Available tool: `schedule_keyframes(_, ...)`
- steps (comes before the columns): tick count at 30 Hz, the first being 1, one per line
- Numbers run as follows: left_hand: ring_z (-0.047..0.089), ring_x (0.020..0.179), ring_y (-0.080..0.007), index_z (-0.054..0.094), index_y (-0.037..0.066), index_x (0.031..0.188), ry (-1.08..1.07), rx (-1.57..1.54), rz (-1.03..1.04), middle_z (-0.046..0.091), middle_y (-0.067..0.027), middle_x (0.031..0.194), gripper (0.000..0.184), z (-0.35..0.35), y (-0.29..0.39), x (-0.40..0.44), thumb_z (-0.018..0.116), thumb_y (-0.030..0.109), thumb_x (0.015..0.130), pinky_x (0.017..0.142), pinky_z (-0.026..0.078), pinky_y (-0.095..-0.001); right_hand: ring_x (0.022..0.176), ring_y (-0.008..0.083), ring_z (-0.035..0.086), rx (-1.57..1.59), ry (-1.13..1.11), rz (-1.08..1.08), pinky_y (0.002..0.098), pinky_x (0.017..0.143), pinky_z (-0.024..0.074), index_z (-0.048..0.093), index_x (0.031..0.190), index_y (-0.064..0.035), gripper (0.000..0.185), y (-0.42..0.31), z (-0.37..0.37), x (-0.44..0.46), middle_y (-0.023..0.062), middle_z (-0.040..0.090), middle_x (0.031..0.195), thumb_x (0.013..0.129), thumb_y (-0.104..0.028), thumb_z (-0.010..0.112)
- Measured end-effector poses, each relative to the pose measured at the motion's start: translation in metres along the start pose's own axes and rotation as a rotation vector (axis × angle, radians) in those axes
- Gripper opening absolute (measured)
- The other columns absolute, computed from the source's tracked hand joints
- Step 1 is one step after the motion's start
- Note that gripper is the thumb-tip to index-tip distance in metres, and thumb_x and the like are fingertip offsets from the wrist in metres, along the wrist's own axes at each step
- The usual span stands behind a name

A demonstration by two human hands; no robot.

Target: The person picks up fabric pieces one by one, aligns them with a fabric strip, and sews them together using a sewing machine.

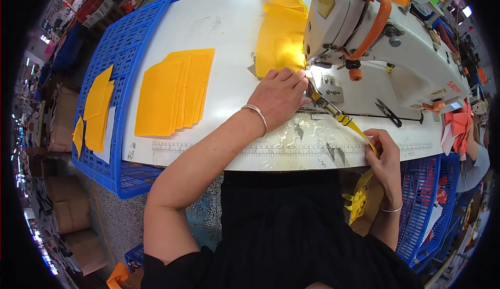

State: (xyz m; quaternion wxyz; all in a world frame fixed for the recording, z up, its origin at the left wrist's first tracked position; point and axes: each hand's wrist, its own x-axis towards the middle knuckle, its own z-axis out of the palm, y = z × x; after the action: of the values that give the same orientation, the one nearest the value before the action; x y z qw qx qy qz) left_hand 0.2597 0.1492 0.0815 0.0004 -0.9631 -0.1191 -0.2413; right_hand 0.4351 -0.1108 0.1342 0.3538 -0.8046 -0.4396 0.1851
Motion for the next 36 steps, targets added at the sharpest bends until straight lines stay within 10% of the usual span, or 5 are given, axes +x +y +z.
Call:
schedule_keyframes(8, 0.058, 0.119, -0.0216, 0.066, 0.009, 0.124, -0.017, -0.169, -0.011, 0.062, -0.0056, 0.136, 0.036, -0.063, -0.031, -0.026, 0.065, 0.03, 0.095, 0.1, 0.047, -0.0335, 0.068, 0.0094, 0.042, 0.054, -0.045, 0.04, 0.0218, 0.058, 0.0355, 0.061, 0.117, -0.0043, 0.038, 0.021, -0.002, 0.0, 0.0008, 0.052, 0.081, 0.081, 0.008, 0.054)
schedule_keyframes(25, 0.064, 0.102, -0.0178, 0.069, 0.005, 0.119, 0.536, -0.878, -1.313, 0.072, -0.0099, 0.111, 0.026, -0.148, -0.151, -0.167, 0.062, 0.017, 0.097, 0.091, 0.051, -0.0282, 0.072, 0.0125, 0.045, 0.023, -0.014, -0.004, 0.0244, 0.064, 0.0386, 0.062, 0.115, -0.0035, 0.035, 0.018, -0.001, -0.004, 0.0032, 0.053, 0.084, 0.083, 0.009, 0.057)
schedule_keyframes(27, 0.067, 0.097, -0.0167, 0.063, 0.001, 0.127, 0.344, 0.343, -0.392, 0.072, -0.0083, 0.107, 0.032, -0.171, -0.148, -0.167, 0.06, 0.018, 0.1, 0.087, 0.054, -0.0267, 0.071, 0.0114, 0.044, 0.01, -0.024, -0.007, 0.0236, 0.063, 0.0374, 0.061, 0.117, -0.0037, 0.035, 0.022, 0.0, -0.003, 0.0026, 0.053, 0.084, 0.084, 0.008, 0.057)
schedule_keyframes(30, 0.066, 0.101, -0.0205, 0.063, 0.002, 0.122, 0.557, -1.265, -0.917, 0.07, -0.0081, 0.114, 0.027, -0.184, -0.131, -0.132, 0.058, 0.013, 0.098, 0.087, 0.053, -0.0311, 0.07, 0.0102, 0.043, 0.03, -0.049, -0.01, 0.0226, 0.063, 0.0364, 0.061, 0.117, -0.0036, 0.035, 0.017, -0.003, -0.002, 0.0019, 0.052, 0.082, 0.084, 0.008, 0.057)
schedule_keyframes(36, 0.055, 0.119, -0.0288, 0.062, 0.004, 0.097, 0.238, -0.356, -0.221, 0.064, -0.0114, 0.12, 0.01, -0.07, 0.016, -0.037, 0.059, 0.012, 0.093, 0.105, 0.04, -0.0376, 0.07, 0.0102, 0.042, -0.022, -0.006, -0.019, 0.0221, 0.062, 0.0353, 0.063, 0.113, -0.0032, 0.032, 0.004, -0.001, -0.004, 0.001, 0.05, 0.082, 0.083, 0.008, 0.057)
